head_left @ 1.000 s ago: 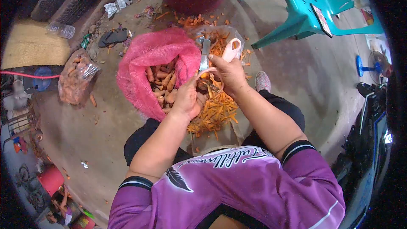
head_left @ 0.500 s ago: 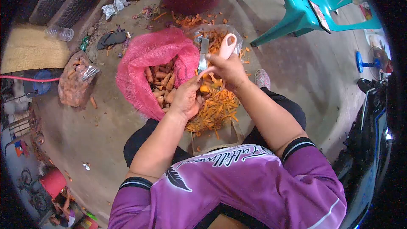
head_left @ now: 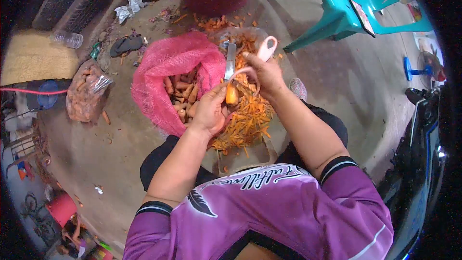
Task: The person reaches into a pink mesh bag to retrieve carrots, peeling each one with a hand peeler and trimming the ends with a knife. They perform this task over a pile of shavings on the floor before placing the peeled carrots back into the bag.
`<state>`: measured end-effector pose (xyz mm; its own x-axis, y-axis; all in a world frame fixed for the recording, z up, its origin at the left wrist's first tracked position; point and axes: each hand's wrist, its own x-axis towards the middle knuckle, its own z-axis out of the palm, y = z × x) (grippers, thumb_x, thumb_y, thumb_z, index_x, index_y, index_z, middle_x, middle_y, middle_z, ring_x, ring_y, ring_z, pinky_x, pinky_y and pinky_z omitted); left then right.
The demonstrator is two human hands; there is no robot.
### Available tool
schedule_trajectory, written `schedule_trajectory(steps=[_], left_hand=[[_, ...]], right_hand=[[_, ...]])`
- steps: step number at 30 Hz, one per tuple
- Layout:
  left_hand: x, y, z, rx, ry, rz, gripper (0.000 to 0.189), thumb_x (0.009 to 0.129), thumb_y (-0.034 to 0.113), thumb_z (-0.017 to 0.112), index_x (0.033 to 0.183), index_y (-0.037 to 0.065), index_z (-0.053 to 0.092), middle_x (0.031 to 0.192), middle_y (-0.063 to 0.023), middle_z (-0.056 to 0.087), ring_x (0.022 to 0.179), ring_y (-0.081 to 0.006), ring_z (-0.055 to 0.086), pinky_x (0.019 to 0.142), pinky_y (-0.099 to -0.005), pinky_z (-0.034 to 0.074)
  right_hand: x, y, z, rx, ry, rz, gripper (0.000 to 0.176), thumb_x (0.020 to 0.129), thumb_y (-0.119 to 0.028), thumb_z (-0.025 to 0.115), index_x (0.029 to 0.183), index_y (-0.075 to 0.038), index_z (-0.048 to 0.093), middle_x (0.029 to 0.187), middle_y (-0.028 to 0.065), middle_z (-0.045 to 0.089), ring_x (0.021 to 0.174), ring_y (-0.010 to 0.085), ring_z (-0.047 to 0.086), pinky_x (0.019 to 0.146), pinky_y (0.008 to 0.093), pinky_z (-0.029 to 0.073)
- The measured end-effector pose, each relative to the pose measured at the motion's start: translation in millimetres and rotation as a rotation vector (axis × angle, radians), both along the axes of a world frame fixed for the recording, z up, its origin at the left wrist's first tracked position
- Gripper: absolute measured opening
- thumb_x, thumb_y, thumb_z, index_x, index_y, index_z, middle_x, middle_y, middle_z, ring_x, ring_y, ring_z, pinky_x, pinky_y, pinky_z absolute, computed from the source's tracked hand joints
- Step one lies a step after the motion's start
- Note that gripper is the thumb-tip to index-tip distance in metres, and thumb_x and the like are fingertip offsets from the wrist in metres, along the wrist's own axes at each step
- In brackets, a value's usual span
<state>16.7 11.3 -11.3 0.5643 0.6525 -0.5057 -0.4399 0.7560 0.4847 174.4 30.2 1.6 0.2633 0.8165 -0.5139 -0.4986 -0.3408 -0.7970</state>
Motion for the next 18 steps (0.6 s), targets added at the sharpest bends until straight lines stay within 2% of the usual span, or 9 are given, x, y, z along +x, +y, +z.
schedule_trajectory(steps=[1, 8, 11, 13, 14, 15, 18], left_hand=[[1.7, 0.5, 3.1, -0.025, -0.012, 0.023, 0.025, 0.085, 0.017, 0.047, 0.104, 0.001, 0.052, 0.096, -0.006, 0.056, 0.083, -0.0143, 0.055, 0.074, -0.0255, 0.045], [0.5, -1.5, 7.5, -0.031, -0.027, 0.014, 0.027, 0.086, 0.019, 0.046, 0.108, 0.006, 0.05, 0.095, -0.0018, 0.055, 0.086, -0.0128, 0.053, 0.077, -0.0267, 0.044], [-2.5, -2.3, 6.2, -0.042, -0.096, -0.037, 0.027, 0.085, 0.019, 0.047, 0.109, 0.007, 0.049, 0.094, -0.0011, 0.055, 0.085, -0.0121, 0.053, 0.077, -0.028, 0.044], [-4.6, -2.4, 1.0, -0.044, -0.149, -0.101, 0.026, 0.085, 0.02, 0.047, 0.109, 0.008, 0.049, 0.095, -0.0013, 0.055, 0.084, -0.0122, 0.053, 0.077, -0.0292, 0.044], [-4.0, -1.2, -0.2, -0.063, -0.099, -0.084, 0.026, 0.085, 0.019, 0.048, 0.108, 0.007, 0.049, 0.095, -0.0014, 0.055, 0.084, -0.0126, 0.053, 0.076, -0.0296, 0.045], [-3.0, 0.2, -1.3, -0.08, -0.05, -0.064, 0.025, 0.085, 0.019, 0.048, 0.108, 0.007, 0.049, 0.095, -0.0016, 0.055, 0.084, -0.013, 0.054, 0.076, -0.03, 0.045], [-4.2, -1.1, -5.5, -0.09, -0.006, -0.015, 0.023, 0.085, 0.016, 0.048, 0.105, 0.007, 0.049, 0.095, -0.0022, 0.055, 0.084, -0.0139, 0.054, 0.074, -0.0297, 0.047]], right_hand=[[-4.0, -2.9, -1.8, -0.012, 0.023, 0.061, 0.019, 0.074, -0.013, 0.061, 0.083, -0.003, 0.047, 0.065, 0.004, 0.052, 0.051, 0.0132, 0.052, 0.043, 0.0245, 0.041], [-10.2, -7.9, -2.2, 0.036, 0.09, 0.187, 0.023, 0.071, -0.014, 0.066, 0.081, -0.003, 0.048, 0.065, 0.0043, 0.053, 0.053, 0.0127, 0.052, 0.046, 0.0245, 0.042], [-9.4, -6.5, -6.4, 0.067, -0.007, 0.203, 0.022, 0.071, -0.014, 0.065, 0.081, -0.002, 0.048, 0.065, 0.004, 0.052, 0.053, 0.0123, 0.052, 0.048, 0.0252, 0.043], [-5.0, -5.4, -6.9, 0.013, -0.008, 0.153, 0.022, 0.072, -0.014, 0.064, 0.083, -0.002, 0.049, 0.066, 0.0041, 0.052, 0.054, 0.0123, 0.051, 0.048, 0.0256, 0.042], [-3.0, -3.0, -6.1, -0.01, -0.01, 0.128, 0.022, 0.072, -0.014, 0.063, 0.084, -0.001, 0.049, 0.067, 0.0042, 0.052, 0.054, 0.0123, 0.051, 0.048, 0.0257, 0.042], [-5.0, -0.8, -3.7, 0.026, 0.101, 0.026, 0.024, 0.073, -0.013, 0.062, 0.088, 0.0, 0.048, 0.07, 0.0045, 0.052, 0.056, 0.0127, 0.051, 0.048, 0.0258, 0.041], [-4.5, -1.7, 3.8, 0.065, 0.141, 0.006, 0.026, 0.074, -0.012, 0.061, 0.091, 0.001, 0.047, 0.073, 0.0048, 0.053, 0.058, 0.0132, 0.052, 0.049, 0.026, 0.042]])
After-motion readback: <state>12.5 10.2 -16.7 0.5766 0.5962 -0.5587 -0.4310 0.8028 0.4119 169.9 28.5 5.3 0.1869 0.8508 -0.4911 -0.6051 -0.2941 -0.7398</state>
